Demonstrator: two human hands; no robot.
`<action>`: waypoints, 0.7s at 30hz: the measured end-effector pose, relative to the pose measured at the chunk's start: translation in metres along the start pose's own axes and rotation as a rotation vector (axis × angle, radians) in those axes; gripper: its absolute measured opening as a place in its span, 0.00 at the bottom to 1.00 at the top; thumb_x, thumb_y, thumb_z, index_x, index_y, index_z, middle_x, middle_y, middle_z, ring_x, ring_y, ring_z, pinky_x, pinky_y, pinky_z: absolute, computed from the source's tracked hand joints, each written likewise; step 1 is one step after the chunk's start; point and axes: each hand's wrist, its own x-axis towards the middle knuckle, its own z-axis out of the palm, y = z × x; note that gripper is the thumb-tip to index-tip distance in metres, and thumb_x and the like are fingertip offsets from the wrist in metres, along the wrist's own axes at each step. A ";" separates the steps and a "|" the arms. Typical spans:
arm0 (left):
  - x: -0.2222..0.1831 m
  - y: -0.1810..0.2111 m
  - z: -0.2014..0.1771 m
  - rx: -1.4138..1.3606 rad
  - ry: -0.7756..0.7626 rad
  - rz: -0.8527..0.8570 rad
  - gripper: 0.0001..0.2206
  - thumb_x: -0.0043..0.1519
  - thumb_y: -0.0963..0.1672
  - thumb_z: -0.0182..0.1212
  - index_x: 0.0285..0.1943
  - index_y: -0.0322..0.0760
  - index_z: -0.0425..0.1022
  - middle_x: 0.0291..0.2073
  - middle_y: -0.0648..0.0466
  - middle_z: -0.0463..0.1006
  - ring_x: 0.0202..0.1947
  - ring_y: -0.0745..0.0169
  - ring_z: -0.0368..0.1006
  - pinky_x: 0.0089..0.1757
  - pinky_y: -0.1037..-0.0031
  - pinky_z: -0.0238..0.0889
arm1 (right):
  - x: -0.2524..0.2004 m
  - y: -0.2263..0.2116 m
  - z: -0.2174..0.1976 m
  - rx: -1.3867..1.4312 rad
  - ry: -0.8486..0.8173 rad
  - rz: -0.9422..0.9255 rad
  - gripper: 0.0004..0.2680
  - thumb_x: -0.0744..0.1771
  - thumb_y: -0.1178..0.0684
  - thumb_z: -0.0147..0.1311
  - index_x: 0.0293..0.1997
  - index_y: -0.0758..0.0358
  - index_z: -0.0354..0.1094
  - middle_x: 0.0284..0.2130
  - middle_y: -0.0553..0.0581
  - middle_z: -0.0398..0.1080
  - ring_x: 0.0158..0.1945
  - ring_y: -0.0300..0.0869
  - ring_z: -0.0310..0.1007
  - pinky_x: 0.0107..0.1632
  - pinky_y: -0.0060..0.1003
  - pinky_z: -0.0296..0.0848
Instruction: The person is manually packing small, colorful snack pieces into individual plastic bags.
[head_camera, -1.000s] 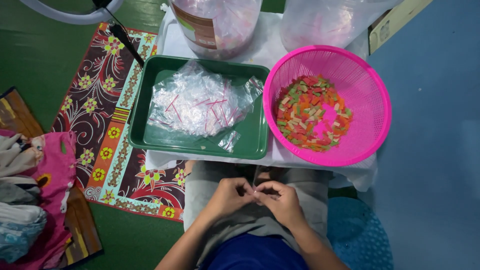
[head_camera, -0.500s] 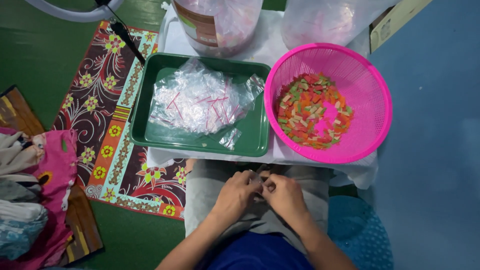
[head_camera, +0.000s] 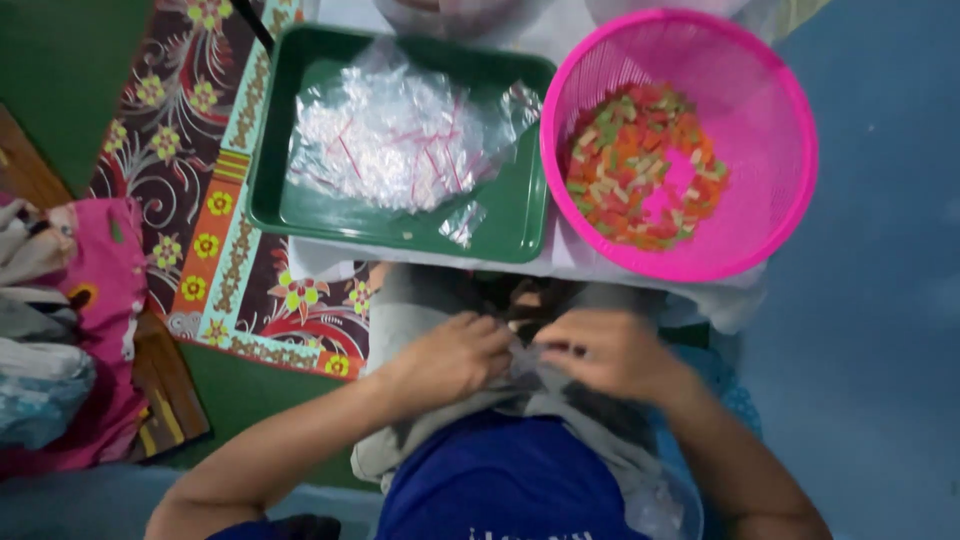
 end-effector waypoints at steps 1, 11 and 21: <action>0.007 -0.001 -0.013 -0.015 -0.006 -0.003 0.08 0.66 0.43 0.53 0.36 0.41 0.76 0.40 0.49 0.73 0.39 0.48 0.69 0.42 0.62 0.62 | 0.000 0.005 -0.013 0.008 -0.003 0.014 0.06 0.64 0.58 0.64 0.44 0.59 0.79 0.36 0.59 0.81 0.40 0.52 0.83 0.38 0.41 0.81; 0.029 0.000 -0.063 -0.213 0.303 -0.190 0.04 0.65 0.41 0.65 0.41 0.32 0.79 0.35 0.46 0.77 0.37 0.47 0.76 0.40 0.66 0.68 | 0.059 0.033 -0.105 -0.618 -0.077 0.465 0.21 0.65 0.55 0.65 0.65 0.67 0.67 0.50 0.75 0.70 0.53 0.69 0.71 0.54 0.63 0.68; 0.009 -0.006 -0.061 -0.274 0.351 -0.279 0.02 0.63 0.39 0.64 0.40 0.33 0.79 0.35 0.47 0.78 0.36 0.45 0.76 0.38 0.66 0.68 | 0.059 0.063 -0.095 -0.673 -0.180 0.536 0.07 0.66 0.52 0.64 0.47 0.58 0.79 0.34 0.62 0.80 0.46 0.60 0.79 0.49 0.55 0.74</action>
